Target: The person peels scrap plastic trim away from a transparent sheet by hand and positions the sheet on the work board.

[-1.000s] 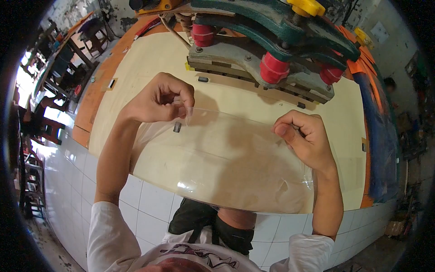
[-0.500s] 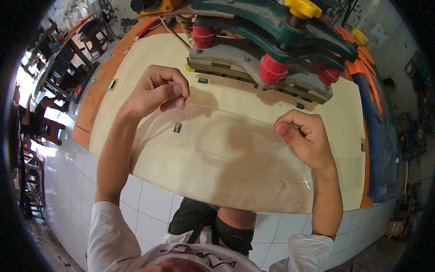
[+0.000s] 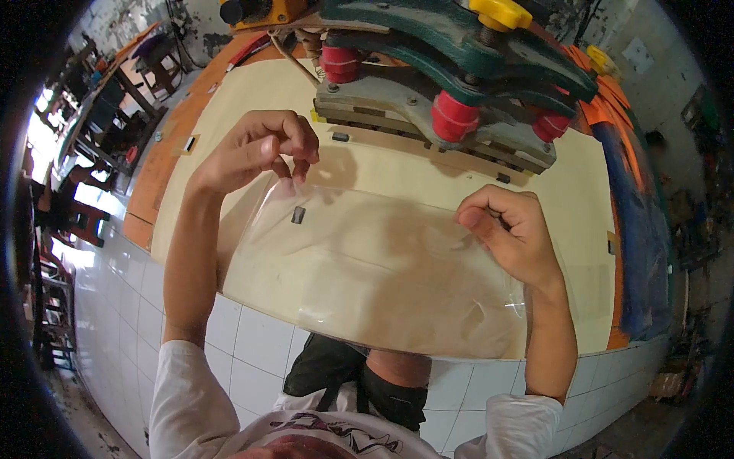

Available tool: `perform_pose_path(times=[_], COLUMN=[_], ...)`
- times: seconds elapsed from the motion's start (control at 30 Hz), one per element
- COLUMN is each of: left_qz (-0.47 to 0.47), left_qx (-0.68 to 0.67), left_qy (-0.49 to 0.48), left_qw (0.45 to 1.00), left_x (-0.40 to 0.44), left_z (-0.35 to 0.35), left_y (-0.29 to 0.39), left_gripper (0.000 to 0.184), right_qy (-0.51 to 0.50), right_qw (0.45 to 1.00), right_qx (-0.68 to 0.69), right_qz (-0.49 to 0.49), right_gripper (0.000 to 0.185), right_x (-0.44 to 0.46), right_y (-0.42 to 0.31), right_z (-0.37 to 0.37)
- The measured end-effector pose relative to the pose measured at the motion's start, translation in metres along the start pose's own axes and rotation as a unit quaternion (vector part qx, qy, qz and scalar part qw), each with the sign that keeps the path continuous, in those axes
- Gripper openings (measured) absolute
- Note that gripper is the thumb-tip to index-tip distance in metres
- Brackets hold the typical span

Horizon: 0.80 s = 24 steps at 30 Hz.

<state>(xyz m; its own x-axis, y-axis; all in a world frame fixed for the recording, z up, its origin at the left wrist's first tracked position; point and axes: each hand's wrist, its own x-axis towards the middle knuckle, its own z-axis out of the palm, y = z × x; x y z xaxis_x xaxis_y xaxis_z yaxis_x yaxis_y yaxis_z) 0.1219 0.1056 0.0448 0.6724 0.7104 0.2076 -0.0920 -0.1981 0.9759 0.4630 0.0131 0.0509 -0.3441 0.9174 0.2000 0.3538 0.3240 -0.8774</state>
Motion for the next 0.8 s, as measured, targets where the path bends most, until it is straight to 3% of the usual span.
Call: perform_pose_path(times=[0.17,0.27,0.33,0.37,0.5,0.8], left_qz=[0.056,-0.024,-0.102,-0.106,-0.114,-0.112], left_qx=[0.043,0.008,0.046,0.046,0.082,-0.044], left_qy=[-0.078,-0.143,-0.155,-0.138,-0.151,-0.172], left_qw=[0.994,0.989,0.982,0.984,0.979,0.978], left_x=[0.003,-0.002,-0.004,-0.004,-0.001,0.0], left_z=[0.002,0.013,0.022,0.028,0.026,0.025], left_y=[-0.006,0.007,0.014,0.017,0.013,0.008], left_gripper=[0.062,0.056,0.039,0.02,0.019,0.027], right_qy=[0.0,-0.016,-0.015,-0.015,-0.026,-0.045], right_qw=[1.0,1.0,0.999,0.999,0.999,0.996], right_qx=[0.011,0.016,0.029,0.029,0.03,0.077], right_qz=[-0.008,0.005,0.016,0.018,0.002,0.017], right_gripper=[0.029,0.028,0.028,0.028,0.031,0.033], right_x=[0.0,0.0,-0.001,-0.001,-0.003,-0.006], right_y=[0.0,0.001,0.0,0.0,-0.003,-0.01], right_z=[0.001,0.001,0.005,0.006,0.007,0.004])
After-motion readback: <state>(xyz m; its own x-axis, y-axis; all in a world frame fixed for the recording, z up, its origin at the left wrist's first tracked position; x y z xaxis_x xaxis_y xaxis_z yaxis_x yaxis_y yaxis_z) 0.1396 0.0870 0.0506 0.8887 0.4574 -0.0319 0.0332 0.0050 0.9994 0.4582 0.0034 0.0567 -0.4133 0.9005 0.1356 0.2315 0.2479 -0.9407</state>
